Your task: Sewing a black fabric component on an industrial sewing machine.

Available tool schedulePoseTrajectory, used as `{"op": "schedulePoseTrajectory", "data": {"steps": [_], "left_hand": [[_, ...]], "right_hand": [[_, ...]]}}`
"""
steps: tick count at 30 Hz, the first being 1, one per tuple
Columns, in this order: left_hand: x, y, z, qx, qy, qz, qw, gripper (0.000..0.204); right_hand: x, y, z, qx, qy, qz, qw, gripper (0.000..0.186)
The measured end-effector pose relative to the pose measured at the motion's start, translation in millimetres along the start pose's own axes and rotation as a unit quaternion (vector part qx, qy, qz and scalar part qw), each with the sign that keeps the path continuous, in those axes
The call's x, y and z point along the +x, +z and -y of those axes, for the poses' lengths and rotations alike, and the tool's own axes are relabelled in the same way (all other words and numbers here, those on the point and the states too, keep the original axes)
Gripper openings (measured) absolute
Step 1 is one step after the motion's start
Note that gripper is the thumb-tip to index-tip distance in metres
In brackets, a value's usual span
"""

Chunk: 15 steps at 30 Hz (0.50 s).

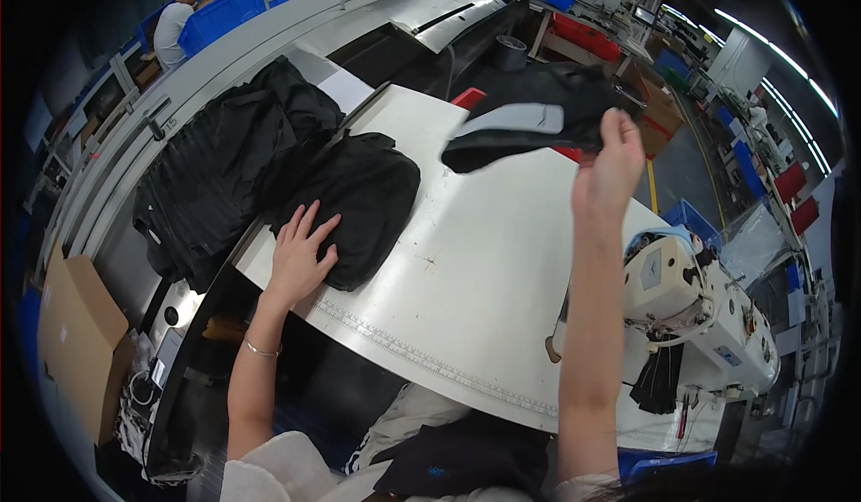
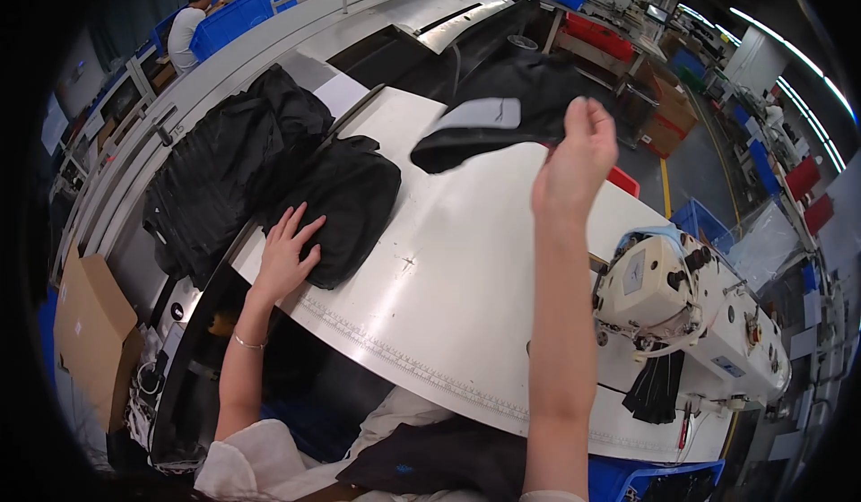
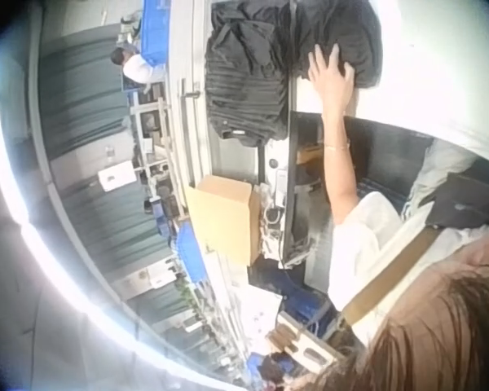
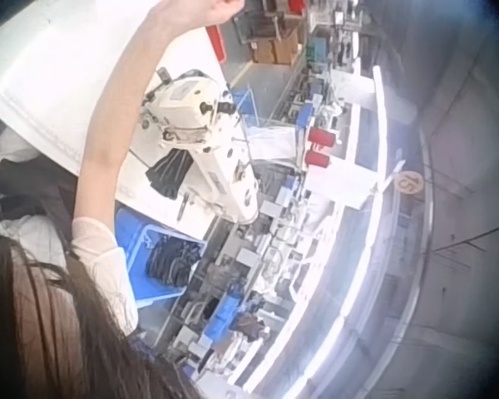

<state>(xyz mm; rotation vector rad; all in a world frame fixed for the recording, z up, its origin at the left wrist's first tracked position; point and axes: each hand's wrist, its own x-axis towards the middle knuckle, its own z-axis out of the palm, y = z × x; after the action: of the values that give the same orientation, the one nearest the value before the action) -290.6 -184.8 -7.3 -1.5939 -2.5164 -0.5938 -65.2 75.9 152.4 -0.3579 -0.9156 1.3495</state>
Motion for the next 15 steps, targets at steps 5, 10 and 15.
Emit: {"op": "schedulePoseTrajectory", "data": {"steps": [5, 10, 15], "left_hand": [[14.5, -18.5, 0.2, 0.018, 0.006, 0.041, 0.999, 0.038], [17.4, -38.2, -75.5, -0.217, 0.101, -0.093, 0.966, 0.014], [-18.4, -12.9, -217.0, -0.361, 0.335, 0.132, 0.86, 0.013]], "right_hand": [[-34.9, -15.5, 73.2, -0.359, -0.024, 0.256, 0.897, 0.014], [-185.7, -121.6, 60.7, -0.549, -0.145, 0.513, 0.644, 0.033], [-262.7, -146.0, 46.3, -0.567, -0.269, 0.528, 0.571, 0.034]]}}
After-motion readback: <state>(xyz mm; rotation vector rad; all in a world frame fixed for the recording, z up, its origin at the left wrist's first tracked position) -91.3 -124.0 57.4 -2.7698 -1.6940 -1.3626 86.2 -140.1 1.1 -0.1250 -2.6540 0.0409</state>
